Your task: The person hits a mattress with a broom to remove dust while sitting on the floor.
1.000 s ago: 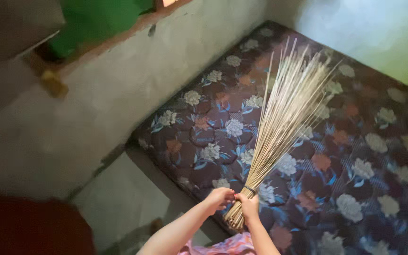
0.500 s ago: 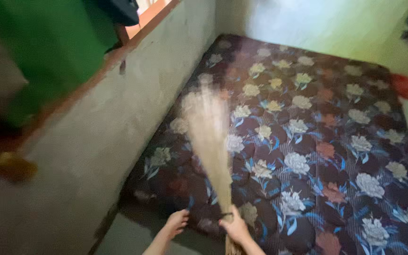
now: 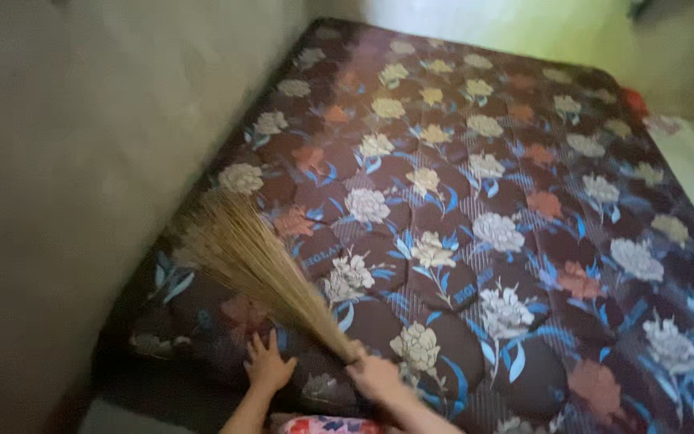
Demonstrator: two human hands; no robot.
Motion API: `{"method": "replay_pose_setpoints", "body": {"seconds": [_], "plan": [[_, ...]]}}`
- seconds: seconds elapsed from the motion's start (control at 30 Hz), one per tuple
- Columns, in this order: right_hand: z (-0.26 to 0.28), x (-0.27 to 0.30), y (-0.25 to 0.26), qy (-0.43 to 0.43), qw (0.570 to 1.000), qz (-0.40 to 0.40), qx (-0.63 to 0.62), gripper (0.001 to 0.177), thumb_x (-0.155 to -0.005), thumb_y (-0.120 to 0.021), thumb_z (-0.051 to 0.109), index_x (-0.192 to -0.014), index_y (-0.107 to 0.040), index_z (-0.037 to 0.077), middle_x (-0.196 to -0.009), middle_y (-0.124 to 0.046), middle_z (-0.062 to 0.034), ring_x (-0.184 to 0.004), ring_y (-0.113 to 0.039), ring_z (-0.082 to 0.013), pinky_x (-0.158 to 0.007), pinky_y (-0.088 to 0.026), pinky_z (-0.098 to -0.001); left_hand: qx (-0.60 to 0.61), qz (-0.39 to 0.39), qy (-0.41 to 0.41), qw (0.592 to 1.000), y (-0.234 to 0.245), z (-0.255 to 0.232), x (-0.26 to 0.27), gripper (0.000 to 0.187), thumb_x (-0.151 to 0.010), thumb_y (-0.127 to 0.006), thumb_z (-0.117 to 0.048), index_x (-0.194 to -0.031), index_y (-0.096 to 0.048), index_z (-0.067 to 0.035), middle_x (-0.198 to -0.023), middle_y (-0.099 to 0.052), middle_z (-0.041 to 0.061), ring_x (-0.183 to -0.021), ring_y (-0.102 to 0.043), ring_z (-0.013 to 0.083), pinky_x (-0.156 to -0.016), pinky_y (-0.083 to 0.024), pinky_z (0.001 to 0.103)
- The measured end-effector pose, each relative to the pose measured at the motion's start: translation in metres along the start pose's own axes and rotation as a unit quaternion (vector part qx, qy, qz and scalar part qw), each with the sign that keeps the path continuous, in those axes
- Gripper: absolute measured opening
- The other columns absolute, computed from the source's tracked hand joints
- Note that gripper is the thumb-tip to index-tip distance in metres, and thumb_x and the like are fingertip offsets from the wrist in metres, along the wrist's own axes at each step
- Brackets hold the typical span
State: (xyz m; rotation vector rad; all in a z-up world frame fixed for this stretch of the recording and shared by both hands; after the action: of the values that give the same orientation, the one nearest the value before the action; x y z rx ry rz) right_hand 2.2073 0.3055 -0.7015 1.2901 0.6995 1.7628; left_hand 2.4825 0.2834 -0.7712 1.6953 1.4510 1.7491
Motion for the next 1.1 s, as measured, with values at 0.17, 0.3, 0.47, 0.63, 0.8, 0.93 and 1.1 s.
{"method": "replay_pose_setpoints", "body": {"seconds": [0.17,0.3,0.47,0.63,0.8,0.93,1.1], "plan": [[-0.174,0.005,0.015,-0.171,0.984,-0.05,-0.009,0.054,-0.094,-0.052,0.063,-0.13,-0.068,0.026,-0.116,-0.075,-0.0135,-0.11,-0.071,-0.0346,-0.093,-0.056,-0.0492,0.003,-0.093,0.001,0.996,-0.016,-0.015,-0.007,0.107,-0.086,-0.065,-0.068,-0.165,-0.008,-0.023,-0.167,0.008,0.026,-0.154,0.004,0.0479,-0.116,-0.01,0.069],[-0.358,0.077,0.058,-0.344,0.922,-0.143,-0.106,0.067,-0.092,-0.05,0.061,-0.144,-0.055,0.018,-0.135,-0.066,-0.0225,-0.126,-0.063,-0.0413,-0.106,-0.049,-0.0522,-0.065,-0.184,-0.018,0.981,-0.01,-0.01,-0.005,0.103,-0.086,-0.056,-0.073,-0.165,-0.011,-0.025,-0.169,0.001,0.026,-0.156,-0.002,0.0466,-0.118,-0.013,0.067],[-0.507,0.226,0.114,-0.543,0.764,-0.296,-0.184,0.068,-0.085,-0.068,0.047,-0.14,-0.055,0.008,-0.123,-0.065,-0.0363,-0.109,-0.065,-0.0535,-0.091,-0.05,-0.0619,-0.094,-0.165,-0.032,0.981,-0.02,-0.002,-0.026,0.1,-0.087,-0.05,-0.076,-0.165,-0.01,-0.026,-0.168,0.003,0.024,-0.154,-0.001,0.0465,-0.116,-0.014,0.067],[-0.507,0.247,0.139,-0.487,0.739,-0.41,-0.22,0.055,-0.091,-0.067,0.037,-0.137,-0.067,0.006,-0.126,-0.07,-0.0329,-0.113,-0.068,-0.0492,-0.097,-0.053,-0.0564,-0.135,-0.115,0.016,0.984,-0.031,0.008,-0.043,0.097,-0.09,-0.043,-0.08,-0.165,-0.009,-0.029,-0.168,0.004,0.026,-0.153,0.0,0.0497,-0.115,-0.012,0.067],[-0.332,0.154,0.114,-0.227,0.876,-0.34,-0.257,0.047,-0.086,-0.069,0.039,-0.129,-0.066,0.02,-0.108,-0.078,-0.0119,-0.098,-0.076,-0.0308,-0.088,-0.058,-0.0449,-0.008,-0.237,-0.012,0.971,-0.013,-0.001,-0.032,0.084,-0.09,-0.051,-0.067,-0.161,-0.026,-0.028,-0.169,-0.008,0.024,-0.153,-0.008,0.0485,-0.114,-0.016,0.07],[-0.133,0.116,0.09,0.073,0.95,-0.249,-0.172,0.074,-0.083,-0.071,0.033,-0.151,-0.044,0.026,-0.142,-0.056,-0.0176,-0.118,-0.061,-0.0384,-0.096,-0.05,-0.0455,0.151,-0.37,-0.048,0.916,0.01,0.004,-0.011,0.055,-0.102,-0.052,-0.041,-0.144,-0.046,-0.008,-0.154,-0.041,0.022,-0.143,-0.036,0.0401,-0.122,-0.025,0.061],[-0.05,0.094,0.03,0.134,0.989,-0.061,-0.005,0.055,-0.093,-0.067,0.042,-0.143,-0.052,0.026,-0.118,-0.067,-0.0172,-0.106,-0.066,-0.0397,-0.092,-0.052,-0.0508,0.176,-0.43,-0.022,0.885,0.001,0.021,0.022,0.073,-0.099,-0.056,-0.047,-0.154,-0.041,-0.002,-0.162,-0.038,0.026,-0.153,-0.03,0.0416,-0.117,-0.021,0.069]]}}
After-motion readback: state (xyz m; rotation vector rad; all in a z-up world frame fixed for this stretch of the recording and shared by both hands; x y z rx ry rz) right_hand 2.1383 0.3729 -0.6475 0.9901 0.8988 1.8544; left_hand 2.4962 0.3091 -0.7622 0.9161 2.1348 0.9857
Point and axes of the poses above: each hand's wrist, its own x-axis away from the middle knuckle, its own y-axis out of the back of the hand, z = x × y, the point moved 9 cm from there along -x, towards the middle knuckle
